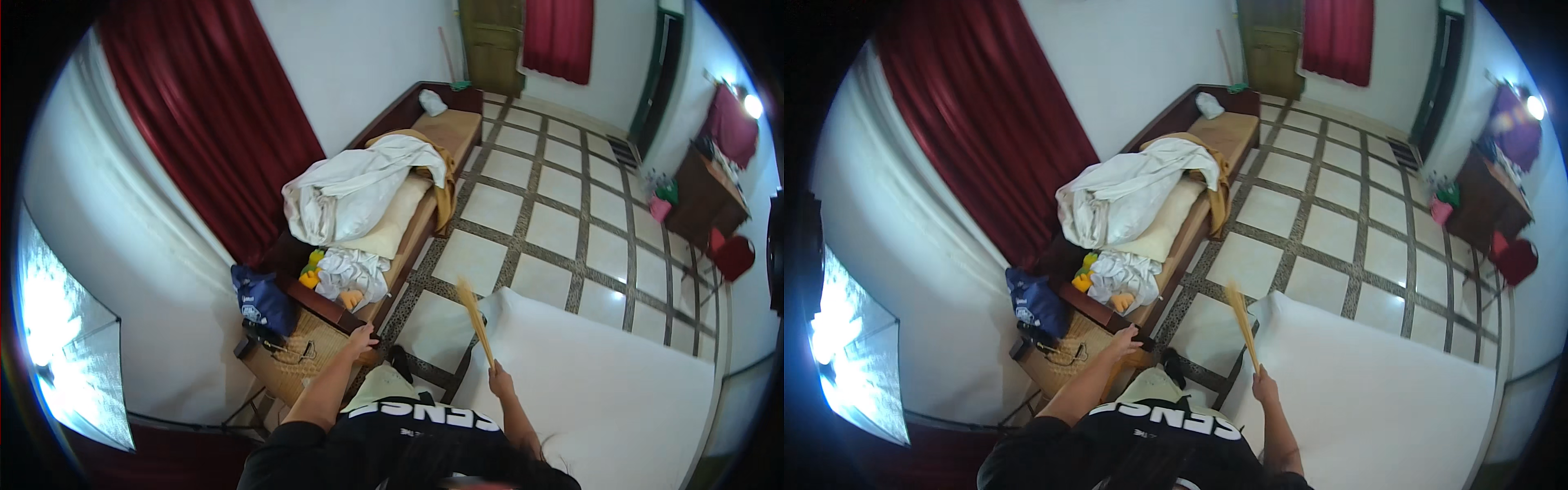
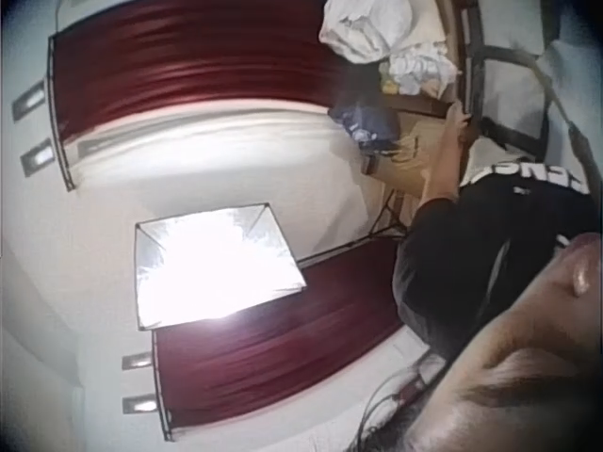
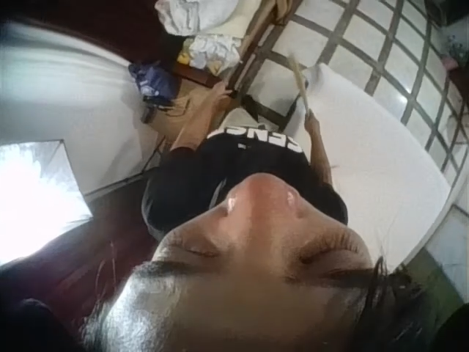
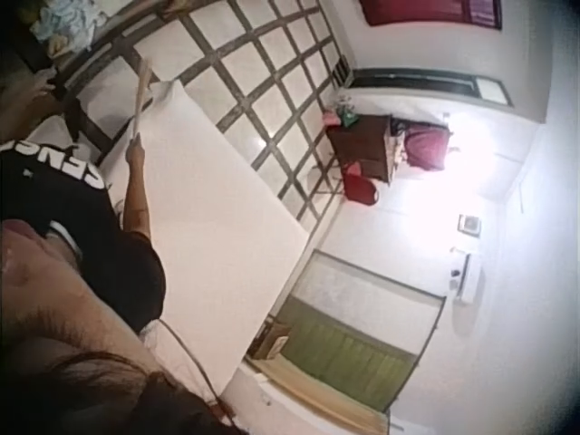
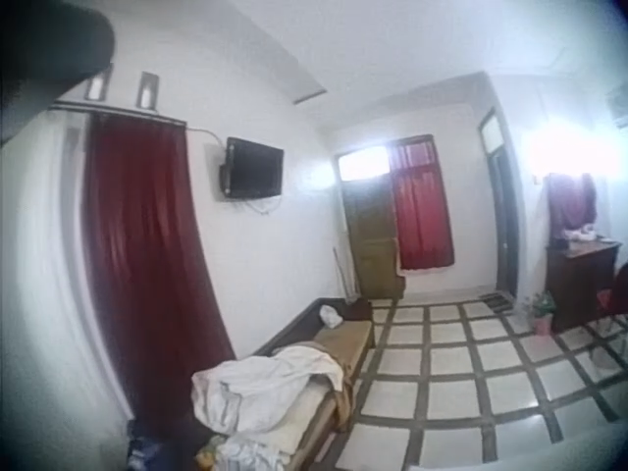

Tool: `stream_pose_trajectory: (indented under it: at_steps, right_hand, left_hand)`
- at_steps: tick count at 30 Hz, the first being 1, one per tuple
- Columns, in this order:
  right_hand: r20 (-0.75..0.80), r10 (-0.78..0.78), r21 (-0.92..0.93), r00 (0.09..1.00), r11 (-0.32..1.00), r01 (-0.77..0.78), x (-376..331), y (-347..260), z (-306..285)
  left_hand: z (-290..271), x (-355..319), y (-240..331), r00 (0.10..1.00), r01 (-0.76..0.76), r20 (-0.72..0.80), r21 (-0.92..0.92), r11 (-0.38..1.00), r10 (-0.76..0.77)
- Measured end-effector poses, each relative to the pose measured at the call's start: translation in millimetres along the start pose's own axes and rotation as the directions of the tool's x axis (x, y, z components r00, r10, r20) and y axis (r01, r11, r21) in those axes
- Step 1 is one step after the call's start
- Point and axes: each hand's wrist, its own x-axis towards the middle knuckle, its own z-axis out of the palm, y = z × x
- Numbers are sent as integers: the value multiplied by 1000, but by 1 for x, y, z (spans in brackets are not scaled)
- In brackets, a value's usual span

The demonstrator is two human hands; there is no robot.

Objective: Straightening sheets and dusting the mattress in a hotel room.

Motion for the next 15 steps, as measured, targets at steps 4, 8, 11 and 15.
stream_pose_trajectory:
  at_steps: [4,8,11,15]
  right_hand:
    - [-49,10,143,999,990,-3,17,-93,-19]
    - [-30,-166,184,986,968,169,56,-185,-29]
    - [-62,-388,139,920,909,393,103,-253,-20]
    - [26,-529,36,848,848,528,177,-339,7]
  left_hand:
    - [-17,49,20,995,-7,99,-77,997,15]
    - [-23,92,78,959,-20,266,-287,958,100]
    - [-25,112,150,835,-122,443,-431,894,328]
    - [-65,131,236,752,-319,330,-575,753,570]
